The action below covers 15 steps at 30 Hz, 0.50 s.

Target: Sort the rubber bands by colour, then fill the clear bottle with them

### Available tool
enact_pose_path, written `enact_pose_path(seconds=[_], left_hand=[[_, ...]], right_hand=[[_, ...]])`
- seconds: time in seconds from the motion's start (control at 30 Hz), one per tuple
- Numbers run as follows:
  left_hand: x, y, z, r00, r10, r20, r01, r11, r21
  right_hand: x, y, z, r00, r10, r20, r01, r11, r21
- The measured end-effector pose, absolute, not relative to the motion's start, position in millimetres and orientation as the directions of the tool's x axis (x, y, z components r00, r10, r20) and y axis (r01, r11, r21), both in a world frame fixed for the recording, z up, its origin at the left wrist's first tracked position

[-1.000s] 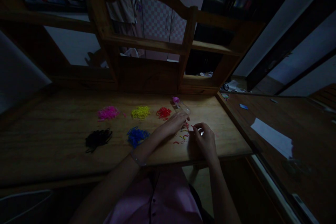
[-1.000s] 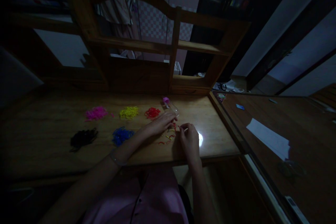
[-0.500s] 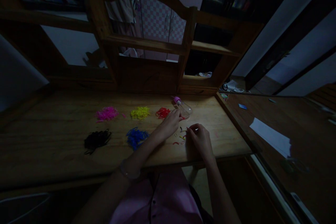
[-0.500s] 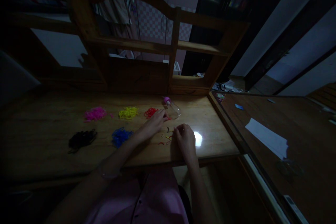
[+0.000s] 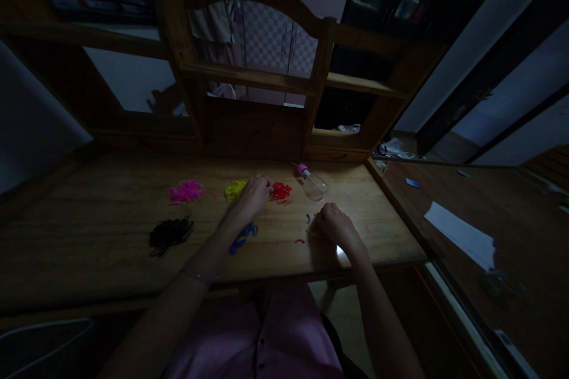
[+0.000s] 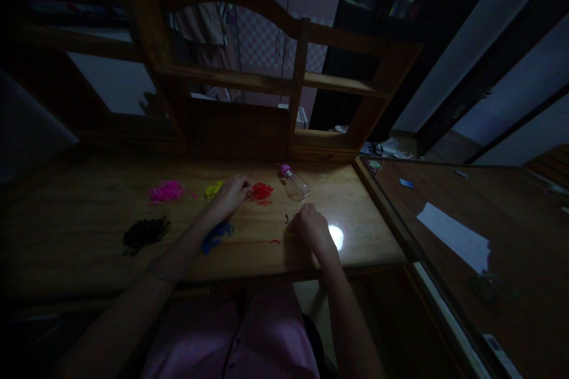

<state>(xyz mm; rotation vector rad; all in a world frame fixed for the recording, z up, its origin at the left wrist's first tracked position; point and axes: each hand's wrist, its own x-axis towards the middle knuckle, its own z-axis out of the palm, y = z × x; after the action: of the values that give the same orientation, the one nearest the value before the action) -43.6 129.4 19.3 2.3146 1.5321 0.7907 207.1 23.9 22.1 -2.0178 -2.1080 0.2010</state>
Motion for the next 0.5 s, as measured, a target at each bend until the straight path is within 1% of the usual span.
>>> enact_pose_path(seconds=[0.13,0.2,0.3,0.37,0.43,0.5], left_hand=[[-38.0,129.0,20.1,0.326,0.897,0.3,0.76,-0.437,0.482],[-37.1,126.7,23.3,0.305,0.906,0.295,0.75,-0.419,0.511],[-38.4,121.9,30.4,0.25,0.928,0.277,0.711,-0.37,0.598],[-40.8,116.8,35.9,0.228,0.933,0.279,0.695,-0.356,0.624],[-44.4,109.5,41.3,0.2,0.935,0.292,0.716,-0.343,0.608],[-48.7,100.6,45.7,0.163,0.941,0.296,0.756,-0.312,0.575]], right_hand=[[210.5,37.0,26.5,-0.024,0.991,0.13,0.937,0.068,-0.343],[204.6,48.2,31.8,-0.022,0.985,0.172,0.915,0.089,-0.393],[183.3,69.1,39.0,-0.065,0.961,0.268,0.85,0.194,-0.49],[165.5,83.0,40.6,-0.089,0.933,0.349,0.754,0.292,-0.588],[150.7,94.2,39.8,-0.057,0.923,0.381,0.684,0.314,-0.658],[143.0,100.8,38.5,-0.009,0.924,0.381,0.668,0.289,-0.686]])
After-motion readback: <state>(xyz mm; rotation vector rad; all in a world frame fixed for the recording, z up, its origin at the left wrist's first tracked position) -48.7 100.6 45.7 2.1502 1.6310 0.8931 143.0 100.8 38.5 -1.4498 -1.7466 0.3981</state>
